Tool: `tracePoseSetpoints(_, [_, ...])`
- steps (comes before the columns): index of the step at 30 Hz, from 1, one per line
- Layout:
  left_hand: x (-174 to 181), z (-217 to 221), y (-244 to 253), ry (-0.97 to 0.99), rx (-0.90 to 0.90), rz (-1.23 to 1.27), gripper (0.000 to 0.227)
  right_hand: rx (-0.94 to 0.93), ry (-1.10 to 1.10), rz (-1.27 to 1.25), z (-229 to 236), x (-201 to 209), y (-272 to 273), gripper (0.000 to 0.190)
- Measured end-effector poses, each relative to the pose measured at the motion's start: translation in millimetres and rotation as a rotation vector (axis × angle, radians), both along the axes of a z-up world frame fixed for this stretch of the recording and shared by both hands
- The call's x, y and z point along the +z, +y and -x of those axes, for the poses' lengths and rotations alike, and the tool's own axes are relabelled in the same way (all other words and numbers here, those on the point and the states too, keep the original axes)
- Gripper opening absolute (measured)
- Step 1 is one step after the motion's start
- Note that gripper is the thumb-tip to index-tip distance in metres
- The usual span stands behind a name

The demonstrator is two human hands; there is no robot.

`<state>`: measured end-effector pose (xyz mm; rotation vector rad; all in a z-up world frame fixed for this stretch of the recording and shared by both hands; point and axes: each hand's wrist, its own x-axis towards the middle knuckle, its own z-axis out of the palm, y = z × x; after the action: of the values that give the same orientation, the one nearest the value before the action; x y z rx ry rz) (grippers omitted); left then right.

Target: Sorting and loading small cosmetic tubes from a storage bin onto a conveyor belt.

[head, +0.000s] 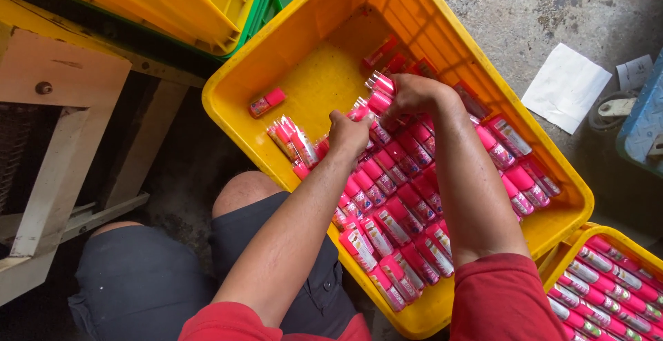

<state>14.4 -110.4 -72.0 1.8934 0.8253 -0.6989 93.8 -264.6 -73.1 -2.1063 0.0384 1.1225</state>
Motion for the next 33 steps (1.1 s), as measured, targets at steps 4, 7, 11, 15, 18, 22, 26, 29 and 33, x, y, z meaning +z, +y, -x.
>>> tracePoseSetpoints(4, [5,5,-20,0.003,0.136,0.02,0.076,-0.073,0.068,-0.127,-9,-11,-12,0.075])
tracePoseSetpoints(7, [26,8,-35,-0.018,0.262,0.11,0.064,-0.135,0.117,-0.209,-12,-14,-14,0.069])
tracePoseSetpoints(11, [19,12,-39,-0.018,0.331,0.102,0.066,-0.186,0.196,-0.316,-13,-17,-13,0.065])
tracePoseSetpoints(15, [18,13,-40,-0.079,0.441,0.165,0.072,-0.213,0.198,-0.364,-9,-35,-14,0.07])
tracePoseSetpoints(18, [-64,10,-44,-0.073,0.508,0.201,0.082,-0.231,0.153,-0.397,-5,-9,5,0.068])
tracePoseSetpoints(22, [15,15,-25,-0.225,0.682,0.442,0.071,-0.272,0.112,-0.379,4,17,4,0.062])
tracePoseSetpoints(26, [18,9,-14,-0.393,0.719,0.906,0.034,-0.167,-0.048,-0.241,15,64,14,0.063])
tracePoseSetpoints(29, [49,-2,6,-0.402,0.647,1.16,0.024,-0.123,-0.204,-0.069,31,147,40,0.073])
tracePoseSetpoints(33, [91,-9,49,-0.42,0.55,1.323,0.019,-0.112,-0.17,-0.682,41,210,51,0.032])
